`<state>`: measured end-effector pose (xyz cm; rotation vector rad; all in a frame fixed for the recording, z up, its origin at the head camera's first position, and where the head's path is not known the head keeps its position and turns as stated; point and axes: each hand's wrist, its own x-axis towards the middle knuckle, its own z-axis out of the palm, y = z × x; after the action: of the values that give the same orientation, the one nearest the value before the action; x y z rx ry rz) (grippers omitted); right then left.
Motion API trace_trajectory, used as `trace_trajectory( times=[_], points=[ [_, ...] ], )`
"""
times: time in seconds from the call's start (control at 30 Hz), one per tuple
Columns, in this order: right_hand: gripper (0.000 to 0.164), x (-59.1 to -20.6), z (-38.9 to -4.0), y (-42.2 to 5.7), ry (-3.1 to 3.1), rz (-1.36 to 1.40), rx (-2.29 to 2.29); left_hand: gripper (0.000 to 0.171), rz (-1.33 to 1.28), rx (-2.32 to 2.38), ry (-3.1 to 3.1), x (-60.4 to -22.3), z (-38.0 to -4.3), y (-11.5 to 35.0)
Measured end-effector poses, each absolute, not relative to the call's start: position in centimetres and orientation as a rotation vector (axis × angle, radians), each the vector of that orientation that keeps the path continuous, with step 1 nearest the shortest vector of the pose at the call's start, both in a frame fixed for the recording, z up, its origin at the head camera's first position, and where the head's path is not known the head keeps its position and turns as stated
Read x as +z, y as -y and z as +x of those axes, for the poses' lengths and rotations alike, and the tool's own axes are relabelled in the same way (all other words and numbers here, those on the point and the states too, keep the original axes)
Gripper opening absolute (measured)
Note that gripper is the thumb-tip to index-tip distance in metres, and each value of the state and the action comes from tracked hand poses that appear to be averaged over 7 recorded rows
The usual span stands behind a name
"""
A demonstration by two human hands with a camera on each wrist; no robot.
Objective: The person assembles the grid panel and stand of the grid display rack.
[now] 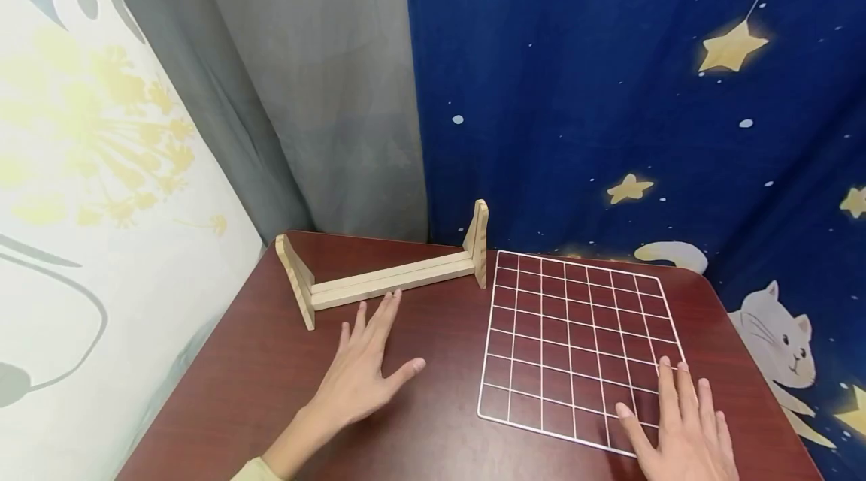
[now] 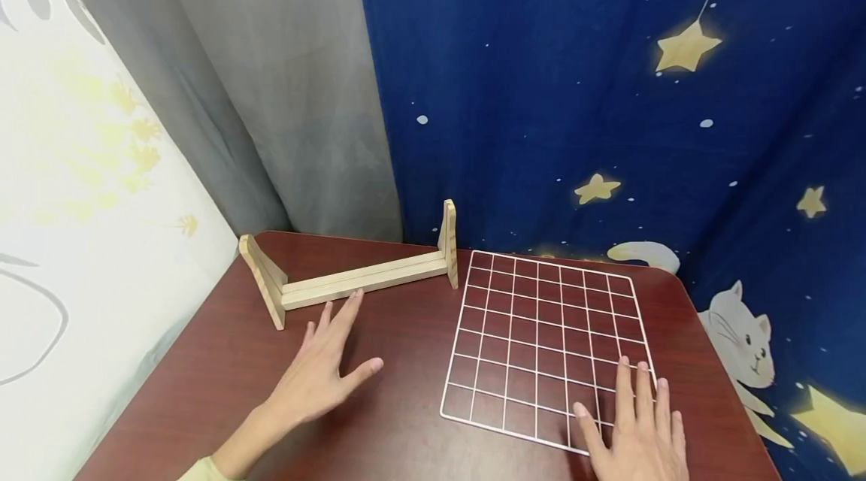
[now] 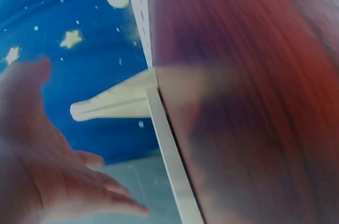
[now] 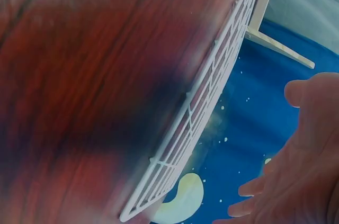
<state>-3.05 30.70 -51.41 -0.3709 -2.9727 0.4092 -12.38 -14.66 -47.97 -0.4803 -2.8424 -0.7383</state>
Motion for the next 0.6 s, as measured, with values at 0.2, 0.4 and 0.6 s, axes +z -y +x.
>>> trace_trajectory(
  times=[0.2,0.4,0.6],
  points=[
    [0.105,-50.8,-3.7,-31.0,2.990,-0.335,0.391,0.098,-0.517,-0.936,2.912,-47.3,-13.1,13.4],
    [0.099,-50.0,-4.3,-31.6,3.083,-0.329,0.375,0.093,-0.528,-0.874,2.972,-47.4,-13.9,11.7],
    [0.106,-49.8,-4.8,-32.5,3.219,-0.369,0.386,0.086,-0.518,-0.920,3.006,-48.3,-14.3,10.0]
  ],
)
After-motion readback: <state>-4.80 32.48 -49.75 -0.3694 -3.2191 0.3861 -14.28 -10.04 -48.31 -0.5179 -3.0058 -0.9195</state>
